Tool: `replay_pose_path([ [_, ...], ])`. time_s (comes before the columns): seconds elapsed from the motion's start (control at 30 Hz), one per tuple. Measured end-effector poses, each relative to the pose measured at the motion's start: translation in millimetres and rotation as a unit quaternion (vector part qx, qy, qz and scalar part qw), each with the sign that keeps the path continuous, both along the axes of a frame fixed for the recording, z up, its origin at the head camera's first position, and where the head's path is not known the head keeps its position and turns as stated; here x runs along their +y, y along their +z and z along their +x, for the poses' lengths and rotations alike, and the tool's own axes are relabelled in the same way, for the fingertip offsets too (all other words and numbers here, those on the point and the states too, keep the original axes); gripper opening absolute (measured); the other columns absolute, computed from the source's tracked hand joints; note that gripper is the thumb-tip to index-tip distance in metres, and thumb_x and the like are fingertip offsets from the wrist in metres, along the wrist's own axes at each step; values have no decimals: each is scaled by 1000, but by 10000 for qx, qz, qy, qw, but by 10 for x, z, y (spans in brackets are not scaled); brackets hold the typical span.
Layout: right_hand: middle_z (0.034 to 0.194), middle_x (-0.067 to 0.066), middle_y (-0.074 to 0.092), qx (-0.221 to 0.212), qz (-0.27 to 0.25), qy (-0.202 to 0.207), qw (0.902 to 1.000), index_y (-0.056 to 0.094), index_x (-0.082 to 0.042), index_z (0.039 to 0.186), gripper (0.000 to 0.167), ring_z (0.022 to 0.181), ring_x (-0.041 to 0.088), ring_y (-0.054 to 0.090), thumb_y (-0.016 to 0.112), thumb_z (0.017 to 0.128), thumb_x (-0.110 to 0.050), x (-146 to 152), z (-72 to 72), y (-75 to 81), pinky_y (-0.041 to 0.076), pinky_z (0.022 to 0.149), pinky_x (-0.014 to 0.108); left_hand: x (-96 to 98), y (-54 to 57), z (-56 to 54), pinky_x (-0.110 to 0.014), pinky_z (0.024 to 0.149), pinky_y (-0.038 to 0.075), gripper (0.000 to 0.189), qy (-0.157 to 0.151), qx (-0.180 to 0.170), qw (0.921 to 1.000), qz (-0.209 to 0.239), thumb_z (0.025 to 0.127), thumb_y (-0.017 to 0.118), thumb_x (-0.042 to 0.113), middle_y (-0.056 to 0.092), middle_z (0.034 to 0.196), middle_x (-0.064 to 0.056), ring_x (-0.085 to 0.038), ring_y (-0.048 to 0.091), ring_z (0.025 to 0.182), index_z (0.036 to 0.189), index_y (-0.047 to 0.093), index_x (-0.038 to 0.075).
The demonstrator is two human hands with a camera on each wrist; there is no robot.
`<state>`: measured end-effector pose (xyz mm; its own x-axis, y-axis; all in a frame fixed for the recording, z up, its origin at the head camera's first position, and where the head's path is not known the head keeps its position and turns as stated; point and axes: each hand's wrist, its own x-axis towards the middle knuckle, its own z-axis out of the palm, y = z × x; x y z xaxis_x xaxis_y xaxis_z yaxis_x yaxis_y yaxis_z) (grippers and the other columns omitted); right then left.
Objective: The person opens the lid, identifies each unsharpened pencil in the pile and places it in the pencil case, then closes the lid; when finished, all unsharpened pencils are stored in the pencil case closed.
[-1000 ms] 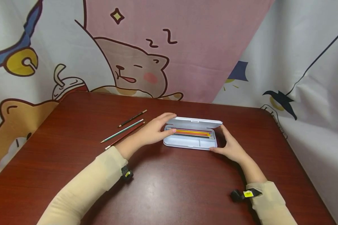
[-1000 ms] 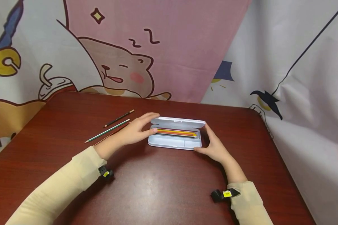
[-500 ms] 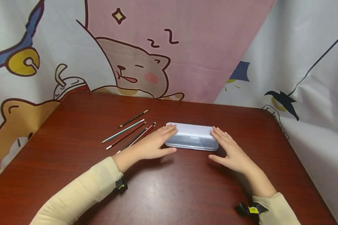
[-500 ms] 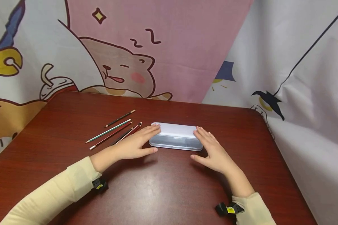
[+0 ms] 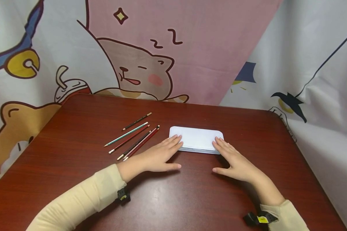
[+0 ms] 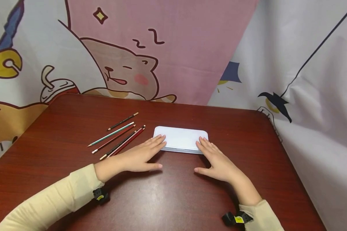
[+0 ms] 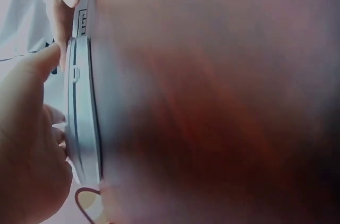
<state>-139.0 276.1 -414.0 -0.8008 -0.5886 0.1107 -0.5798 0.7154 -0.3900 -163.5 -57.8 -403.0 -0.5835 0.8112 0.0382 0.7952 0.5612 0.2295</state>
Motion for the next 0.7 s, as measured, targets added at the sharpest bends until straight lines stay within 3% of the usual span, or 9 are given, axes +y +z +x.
replay_pose_path([
  [0.27, 156, 15, 18, 73, 61, 183, 9998, 25, -7, 151, 89, 143, 31, 14, 70, 85, -46, 4, -28, 11, 7, 114, 36, 5, -25, 15, -37, 114, 7, 85, 60, 168, 9992, -361, 93, 48, 58, 5, 158, -18, -27, 1, 144, 150, 22, 1],
  [0.7, 155, 17, 23, 184, 263, 143, 9994, 31, -6, 149, 85, 141, 33, 20, 71, 84, -42, -18, -12, 52, 14, 113, 43, 36, 25, 25, -36, 114, 7, 86, 140, 150, 9974, -688, 92, 46, 61, 5, 158, -16, -25, 1, 144, 151, 22, 3],
])
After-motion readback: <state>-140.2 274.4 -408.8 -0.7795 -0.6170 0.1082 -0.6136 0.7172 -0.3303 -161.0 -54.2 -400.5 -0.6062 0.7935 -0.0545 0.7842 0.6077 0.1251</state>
